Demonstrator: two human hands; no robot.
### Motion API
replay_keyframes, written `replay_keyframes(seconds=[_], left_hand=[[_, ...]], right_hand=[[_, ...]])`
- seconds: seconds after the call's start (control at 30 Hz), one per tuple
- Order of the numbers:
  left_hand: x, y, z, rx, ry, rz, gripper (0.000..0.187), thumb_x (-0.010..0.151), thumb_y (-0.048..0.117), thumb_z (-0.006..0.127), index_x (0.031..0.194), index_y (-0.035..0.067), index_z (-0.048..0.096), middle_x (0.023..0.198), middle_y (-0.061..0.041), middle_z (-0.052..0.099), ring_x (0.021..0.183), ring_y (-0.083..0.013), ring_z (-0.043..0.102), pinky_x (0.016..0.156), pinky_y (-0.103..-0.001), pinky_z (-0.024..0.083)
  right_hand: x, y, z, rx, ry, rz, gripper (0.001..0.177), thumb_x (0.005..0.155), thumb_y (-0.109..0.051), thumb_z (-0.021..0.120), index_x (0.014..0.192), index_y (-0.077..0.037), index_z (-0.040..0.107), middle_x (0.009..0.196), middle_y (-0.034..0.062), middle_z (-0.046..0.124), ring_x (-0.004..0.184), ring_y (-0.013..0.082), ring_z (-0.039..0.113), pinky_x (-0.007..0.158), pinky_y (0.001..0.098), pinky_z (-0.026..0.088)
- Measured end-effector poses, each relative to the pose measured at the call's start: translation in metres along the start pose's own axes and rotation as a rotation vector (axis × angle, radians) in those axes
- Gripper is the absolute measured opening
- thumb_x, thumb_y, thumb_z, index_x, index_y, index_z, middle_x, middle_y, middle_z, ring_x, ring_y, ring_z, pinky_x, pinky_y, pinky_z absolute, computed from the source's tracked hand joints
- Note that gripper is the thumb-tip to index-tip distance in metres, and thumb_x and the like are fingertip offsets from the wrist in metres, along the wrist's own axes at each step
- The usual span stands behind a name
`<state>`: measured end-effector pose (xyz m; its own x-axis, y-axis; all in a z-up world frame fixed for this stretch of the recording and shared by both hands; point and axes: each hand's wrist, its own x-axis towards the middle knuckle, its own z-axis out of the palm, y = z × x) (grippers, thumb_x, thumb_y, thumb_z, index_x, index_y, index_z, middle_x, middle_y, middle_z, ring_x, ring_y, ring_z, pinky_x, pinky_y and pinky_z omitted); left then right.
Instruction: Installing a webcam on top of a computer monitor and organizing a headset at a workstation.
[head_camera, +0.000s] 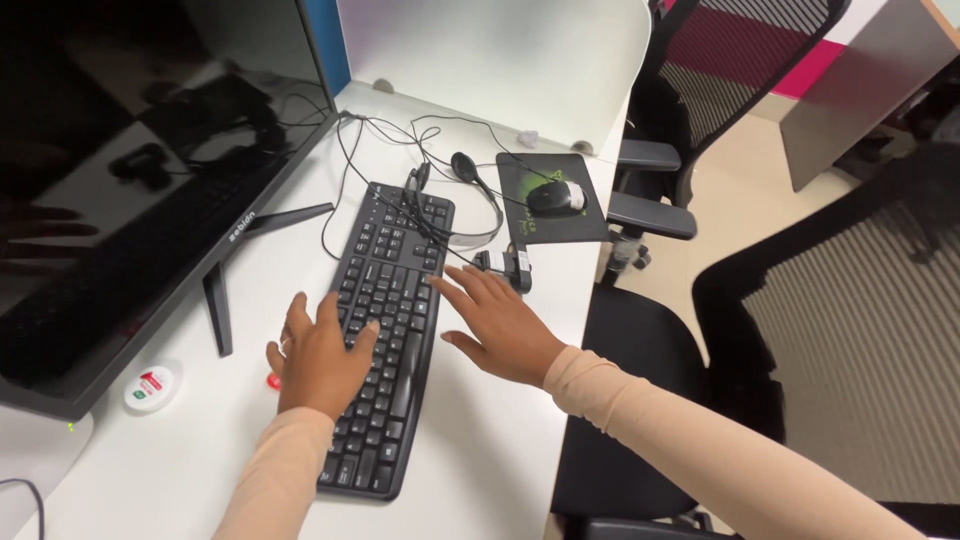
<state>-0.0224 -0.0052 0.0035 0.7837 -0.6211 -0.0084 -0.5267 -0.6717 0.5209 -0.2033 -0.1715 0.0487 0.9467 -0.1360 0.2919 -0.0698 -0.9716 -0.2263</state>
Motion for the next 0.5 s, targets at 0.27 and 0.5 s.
replay_keyframes(seconds=[0.27, 0.5], left_hand=[[-0.005, 0.008, 0.010, 0.026, -0.050, -0.008, 0.075, 0.091, 0.049, 0.065, 0.151, 0.013, 0.040, 0.163, -0.020, 0.019, 0.150, -0.0403, 0.024, 0.120, -0.064, 0.007], [0.006, 0.013, 0.017, 0.050, -0.119, -0.054, 0.074, 0.092, 0.050, 0.064, 0.152, 0.015, 0.039, 0.164, -0.019, 0.018, 0.150, -0.0381, 0.027, 0.122, -0.063, 0.008]], right_hand=[[0.010, 0.010, 0.001, 0.013, -0.070, 0.011, 0.068, 0.099, -0.030, 0.065, 0.155, -0.009, 0.034, 0.157, 0.0206, 0.039, 0.146, 0.0431, 0.035, 0.119, 0.0559, 0.029], [0.011, 0.036, 0.000, -0.032, -0.119, 0.005, 0.068, 0.097, -0.029, 0.066, 0.154, -0.009, 0.034, 0.156, 0.0200, 0.040, 0.147, 0.0407, 0.035, 0.119, 0.0559, 0.029]])
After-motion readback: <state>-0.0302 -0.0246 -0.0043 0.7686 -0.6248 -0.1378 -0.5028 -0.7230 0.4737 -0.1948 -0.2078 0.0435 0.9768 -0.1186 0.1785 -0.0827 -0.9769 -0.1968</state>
